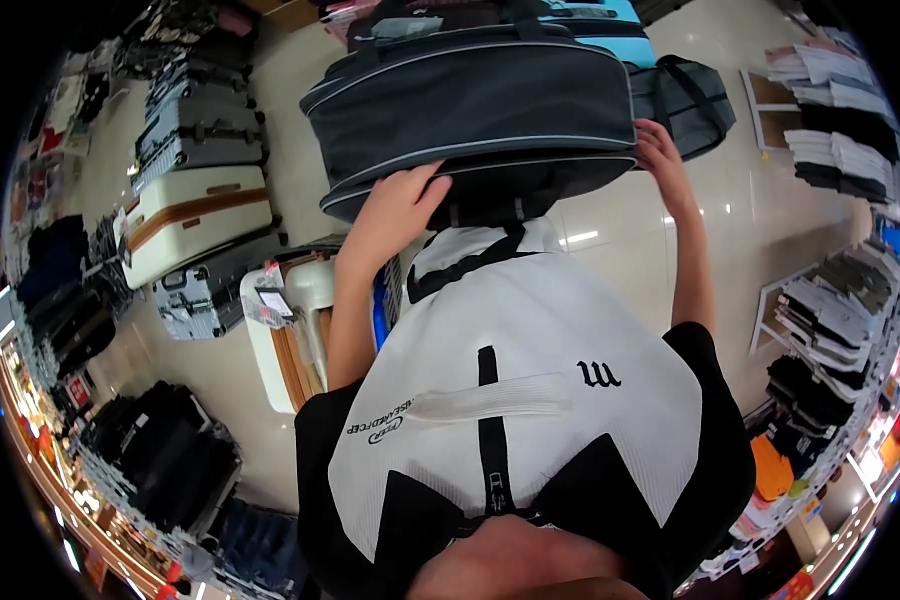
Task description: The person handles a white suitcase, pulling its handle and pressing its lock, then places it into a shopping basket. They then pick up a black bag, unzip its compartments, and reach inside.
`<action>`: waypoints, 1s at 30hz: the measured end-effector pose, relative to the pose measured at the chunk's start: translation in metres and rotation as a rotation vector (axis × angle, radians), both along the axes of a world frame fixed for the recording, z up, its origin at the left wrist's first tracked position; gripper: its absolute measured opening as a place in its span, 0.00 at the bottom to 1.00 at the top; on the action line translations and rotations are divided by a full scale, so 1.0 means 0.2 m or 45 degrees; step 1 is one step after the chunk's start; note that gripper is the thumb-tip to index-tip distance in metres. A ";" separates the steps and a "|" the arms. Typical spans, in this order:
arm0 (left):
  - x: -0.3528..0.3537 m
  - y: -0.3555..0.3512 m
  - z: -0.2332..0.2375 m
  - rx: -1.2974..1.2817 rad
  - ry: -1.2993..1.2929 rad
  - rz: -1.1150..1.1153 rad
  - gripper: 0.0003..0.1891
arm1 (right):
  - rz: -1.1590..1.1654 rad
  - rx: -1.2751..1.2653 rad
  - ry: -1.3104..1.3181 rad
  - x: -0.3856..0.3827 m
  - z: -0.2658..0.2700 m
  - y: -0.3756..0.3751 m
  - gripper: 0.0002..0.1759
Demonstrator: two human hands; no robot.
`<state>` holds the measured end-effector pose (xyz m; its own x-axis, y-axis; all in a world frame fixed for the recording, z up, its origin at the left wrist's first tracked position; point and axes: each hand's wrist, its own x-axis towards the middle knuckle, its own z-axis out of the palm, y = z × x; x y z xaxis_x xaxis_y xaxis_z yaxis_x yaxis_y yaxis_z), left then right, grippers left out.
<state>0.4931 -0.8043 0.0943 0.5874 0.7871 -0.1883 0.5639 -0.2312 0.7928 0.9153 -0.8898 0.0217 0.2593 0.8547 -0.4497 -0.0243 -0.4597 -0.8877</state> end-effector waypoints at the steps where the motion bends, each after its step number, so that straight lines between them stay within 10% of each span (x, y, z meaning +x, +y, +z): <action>1: -0.04 -0.01 0.00 0.029 -0.019 -0.008 0.19 | -0.006 -0.005 0.066 0.01 -0.03 -0.01 0.22; 11: -0.58 0.06 -0.17 -0.041 -0.422 0.754 0.16 | 0.086 0.047 -0.003 0.05 -0.15 -0.08 0.09; 23: -0.66 0.05 -0.28 -0.175 -0.083 0.538 0.18 | 0.339 0.057 -0.912 0.04 0.23 -0.06 0.05; 30: -0.61 0.01 -0.34 0.007 -0.072 0.593 0.19 | 0.369 -0.083 -0.792 0.05 0.30 -0.12 0.05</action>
